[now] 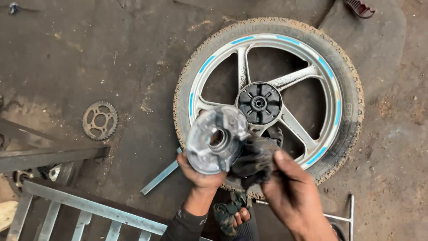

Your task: The person kneels beside a scooter wheel lying on the workshop floor and scrapes around the wheel hub with a hand tool. They then hold the hub drum and brake plate and wipe both parts thoroughly with a dark rag, turning the parts to clean different sides.

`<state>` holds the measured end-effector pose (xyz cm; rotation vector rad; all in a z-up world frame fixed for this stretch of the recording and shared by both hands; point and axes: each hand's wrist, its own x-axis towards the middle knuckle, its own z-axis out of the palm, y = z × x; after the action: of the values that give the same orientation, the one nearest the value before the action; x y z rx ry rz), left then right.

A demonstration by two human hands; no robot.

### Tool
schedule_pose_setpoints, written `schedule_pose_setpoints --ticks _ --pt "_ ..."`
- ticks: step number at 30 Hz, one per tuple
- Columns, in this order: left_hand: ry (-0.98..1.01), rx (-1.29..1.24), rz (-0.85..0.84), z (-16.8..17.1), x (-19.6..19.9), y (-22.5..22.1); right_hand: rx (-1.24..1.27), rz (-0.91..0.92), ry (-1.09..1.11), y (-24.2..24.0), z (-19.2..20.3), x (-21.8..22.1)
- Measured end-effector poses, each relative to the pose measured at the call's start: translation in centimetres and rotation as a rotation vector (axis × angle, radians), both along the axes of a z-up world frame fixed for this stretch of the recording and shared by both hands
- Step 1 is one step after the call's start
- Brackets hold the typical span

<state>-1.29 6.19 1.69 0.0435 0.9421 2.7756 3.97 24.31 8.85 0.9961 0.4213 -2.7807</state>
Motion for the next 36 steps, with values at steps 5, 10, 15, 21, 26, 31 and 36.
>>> schedule_pose_setpoints --ticks 5,10,15,21,26,31,36 --pt "-0.283 0.177 0.150 -1.6 1.0 -0.3 0.238 -0.141 0.090 4.3 3.5 -0.7" --pt "-0.134 0.358 -0.051 2.4 -0.1 0.9 0.218 -0.005 0.294 5.4 -3.9 -2.4" --pt "-0.226 0.347 -0.068 2.5 0.3 0.2 0.312 -0.046 0.216 2.9 -2.8 -2.3" --pt "-0.390 0.242 0.084 -1.5 0.9 -0.5 0.308 -0.008 0.277 4.0 -3.1 -2.7" --pt "-0.357 0.137 0.121 -2.6 1.8 -1.3 0.358 0.074 0.199 4.1 -3.8 -2.9" --pt "-0.366 0.226 0.087 -1.1 0.9 -1.2 0.643 0.156 0.004 5.4 -7.0 -3.2" --pt "-0.366 0.255 -0.011 1.3 0.0 -1.9 1.163 0.180 0.009 5.1 -4.7 -3.5"
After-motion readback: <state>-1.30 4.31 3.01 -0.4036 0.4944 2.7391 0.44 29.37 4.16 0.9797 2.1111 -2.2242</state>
